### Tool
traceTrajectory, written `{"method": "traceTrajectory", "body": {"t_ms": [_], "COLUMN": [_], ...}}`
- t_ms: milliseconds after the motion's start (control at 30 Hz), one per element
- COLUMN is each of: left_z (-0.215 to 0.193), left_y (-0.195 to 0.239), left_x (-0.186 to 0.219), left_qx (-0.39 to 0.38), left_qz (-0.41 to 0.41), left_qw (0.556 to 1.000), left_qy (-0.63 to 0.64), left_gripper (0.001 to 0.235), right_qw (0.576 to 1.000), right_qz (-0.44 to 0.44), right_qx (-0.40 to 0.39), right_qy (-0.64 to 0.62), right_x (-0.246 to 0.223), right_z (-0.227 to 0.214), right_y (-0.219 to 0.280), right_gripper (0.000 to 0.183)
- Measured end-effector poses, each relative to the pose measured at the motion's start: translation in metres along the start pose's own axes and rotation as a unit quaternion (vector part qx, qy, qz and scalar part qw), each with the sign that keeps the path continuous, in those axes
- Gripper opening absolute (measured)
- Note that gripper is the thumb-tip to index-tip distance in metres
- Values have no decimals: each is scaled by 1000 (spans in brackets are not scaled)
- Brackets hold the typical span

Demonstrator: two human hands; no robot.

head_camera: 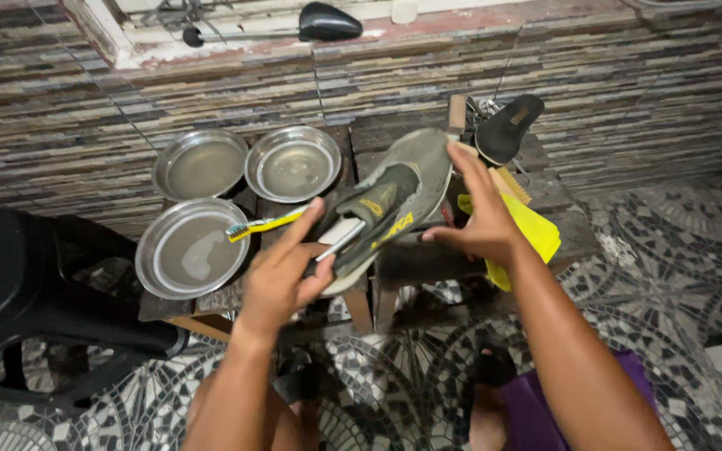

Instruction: The person scrubs a gray sneaker with a toothbrush, repeatedly dipping the brush into water and wiping the shoe with a yellow cloth. The person rotates the shoe to clean different areas, including the sole and upper, and finishes by wiping the shoe with the cloth.

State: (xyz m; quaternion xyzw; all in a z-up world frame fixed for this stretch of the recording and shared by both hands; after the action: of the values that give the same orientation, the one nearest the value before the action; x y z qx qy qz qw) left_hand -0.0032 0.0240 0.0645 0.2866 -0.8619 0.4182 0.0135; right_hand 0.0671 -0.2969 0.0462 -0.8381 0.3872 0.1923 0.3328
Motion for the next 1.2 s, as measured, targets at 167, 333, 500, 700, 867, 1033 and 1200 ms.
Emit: {"method": "traceTrajectory", "body": {"t_ms": [167,333,500,700,867,1033,1200], "left_z": [-15,2,18,29,56,91,109], "left_y": [-6,-8,1,-5,-20,-40,-53], "left_x": [11,2,-30,-37,-69,-84,-86], "left_qx": [9,7,78,106,57,33,11], "left_qz": [57,99,80,-81,-99,-87,-79], "left_qw": [998,995,994,991,990,979,968], "left_qy": [-4,28,-17,-1,87,179,239], "left_gripper": [10,10,15,19,27,25,23], "right_qw": [883,820,883,902,846,804,867], "right_qz": [-5,80,158,336,403,404,349], "right_qx": [21,102,60,-267,-324,-397,-273], "right_qy": [-469,-558,-438,47,131,180,230], "right_x": [20,90,0,-89,-127,-102,-79], "right_z": [-6,8,-18,-16,16,56,89], "right_y": [4,27,36,45,40,57,73], "right_gripper": [105,53,74,101,120,117,107]}}
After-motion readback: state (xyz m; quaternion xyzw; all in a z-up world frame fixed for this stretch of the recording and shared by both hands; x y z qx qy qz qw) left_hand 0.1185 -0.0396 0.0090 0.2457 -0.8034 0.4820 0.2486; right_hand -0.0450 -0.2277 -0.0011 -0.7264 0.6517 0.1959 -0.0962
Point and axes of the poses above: each hand's wrist, its own y-axis away from the middle knuckle, its own z-axis out of the palm, x = y × z, the point moved 3 cm from there along -y, towards the middle knuckle, and after that the axes turned 14 degrees about -x, right-handed, at the moved point
